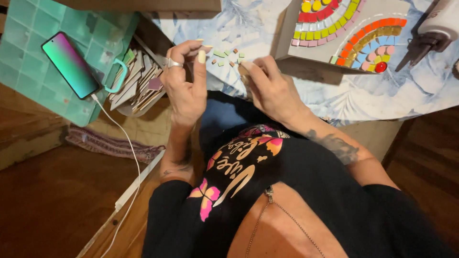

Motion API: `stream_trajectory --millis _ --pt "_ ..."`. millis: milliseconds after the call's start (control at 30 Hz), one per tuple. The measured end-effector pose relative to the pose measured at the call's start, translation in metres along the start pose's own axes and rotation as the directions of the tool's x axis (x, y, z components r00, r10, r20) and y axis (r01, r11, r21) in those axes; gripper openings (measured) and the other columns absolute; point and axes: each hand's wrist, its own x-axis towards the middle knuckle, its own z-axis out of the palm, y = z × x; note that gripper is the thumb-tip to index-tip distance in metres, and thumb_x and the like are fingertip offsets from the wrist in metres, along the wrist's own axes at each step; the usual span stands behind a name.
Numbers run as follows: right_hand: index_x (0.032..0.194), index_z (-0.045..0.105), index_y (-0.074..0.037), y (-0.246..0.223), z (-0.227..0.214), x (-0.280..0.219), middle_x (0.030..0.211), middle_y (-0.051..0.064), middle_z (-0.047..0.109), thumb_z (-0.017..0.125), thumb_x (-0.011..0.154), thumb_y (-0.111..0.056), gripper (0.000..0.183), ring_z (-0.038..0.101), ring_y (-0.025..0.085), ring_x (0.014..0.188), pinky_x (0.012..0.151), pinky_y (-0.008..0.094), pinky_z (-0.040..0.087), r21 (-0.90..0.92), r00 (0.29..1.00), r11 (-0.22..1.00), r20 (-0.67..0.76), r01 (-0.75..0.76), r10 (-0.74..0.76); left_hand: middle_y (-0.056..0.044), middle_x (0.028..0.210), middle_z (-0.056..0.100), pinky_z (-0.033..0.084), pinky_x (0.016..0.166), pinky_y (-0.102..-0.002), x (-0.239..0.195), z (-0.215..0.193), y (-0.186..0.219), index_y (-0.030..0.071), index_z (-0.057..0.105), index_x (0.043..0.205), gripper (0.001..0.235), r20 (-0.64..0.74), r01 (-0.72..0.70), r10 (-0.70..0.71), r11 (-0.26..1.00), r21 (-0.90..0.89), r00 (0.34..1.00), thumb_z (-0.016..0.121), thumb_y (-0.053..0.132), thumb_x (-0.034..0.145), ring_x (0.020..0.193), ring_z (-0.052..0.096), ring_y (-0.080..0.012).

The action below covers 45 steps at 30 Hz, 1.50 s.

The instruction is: The person applies glue to a small board with a rainbow mosaic pattern and places small colored tiles into the glued areas. They use a wooden stick to adjust the tiles and ensure proper alignment.

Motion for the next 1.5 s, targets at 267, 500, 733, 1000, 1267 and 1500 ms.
stream_trajectory --millis 267,500,733,1000,1267,1500 --pt "0.093 0.045 -0.003 -0.006 0.013 0.018 0.08 0.01 0.037 0.053 0.089 -0.01 0.011 0.037 0.021 0.046 0.029 0.033 0.041 -0.118 0.995 0.992 -0.086 -0.054 0.044 -0.011 0.092 0.054 0.048 0.074 -0.029 -0.004 0.002 0.002 0.003 0.051 0.098 0.015 0.0 -0.021 0.021 1.0 -0.011 1.0 0.044 0.012 0.089 0.081 0.058 -0.0198" --pt "0.093 0.047 -0.003 -0.006 0.017 0.021 0.082 0.009 0.041 0.056 0.088 -0.013 0.014 0.045 0.019 0.05 0.036 0.03 0.044 -0.148 0.992 0.989 -0.118 0.019 -0.037 -0.011 0.093 0.053 0.049 0.073 -0.029 -0.005 0.002 0.004 0.002 0.053 0.095 0.015 -0.01 -0.04 0.04 0.999 0.013 0.999 0.045 0.013 0.089 0.082 0.055 -0.0202" --pt "0.084 0.051 -0.009 -0.018 -0.008 0.005 0.075 0.003 0.04 0.052 0.084 -0.014 0.005 0.048 0.021 0.048 0.04 0.029 0.041 -0.108 0.982 0.994 -0.189 -0.004 -0.016 -0.011 0.088 0.056 0.046 0.074 -0.032 -0.006 0.006 0.024 0.001 0.055 0.093 0.012 0.024 -0.121 0.122 0.992 -0.043 0.992 0.049 0.007 0.085 0.081 0.057 -0.0251" --pt "0.086 0.063 -0.011 -0.009 -0.106 -0.055 0.077 0.0 0.05 0.059 0.08 -0.016 0.009 0.054 0.016 0.061 0.058 0.024 0.045 -0.207 0.977 0.977 -0.212 -0.046 0.001 -0.015 0.094 0.061 0.048 0.079 -0.039 -0.02 0.049 0.072 0.002 0.058 0.098 0.021 0.41 0.076 0.152 0.869 -0.489 0.899 0.049 0.012 0.083 0.09 0.06 -0.0315" --pt "0.094 0.047 -0.003 0.012 -0.169 -0.061 0.077 0.008 0.044 0.051 0.085 -0.005 0.011 0.044 0.02 0.052 0.044 0.03 0.039 -0.431 0.921 0.86 0.376 0.274 -0.106 -0.011 0.123 0.045 0.037 0.102 -0.041 -0.028 0.104 0.074 0.001 0.034 0.127 0.045 0.895 0.874 0.186 0.208 -0.44 0.406 0.046 0.022 0.089 0.115 0.045 -0.0209" --pt "0.102 0.058 0.006 0.031 -0.169 -0.084 0.086 0.02 0.053 0.067 0.085 -0.002 0.02 0.053 0.025 0.07 0.057 0.031 0.048 -0.252 0.998 0.967 -0.04 0.033 -0.045 -0.017 0.127 0.042 0.034 0.104 -0.036 -0.021 0.109 0.082 0.0 0.033 0.128 0.046 0.919 0.924 0.095 -0.053 -0.378 0.382 0.048 0.01 0.086 0.118 0.043 -0.0265"
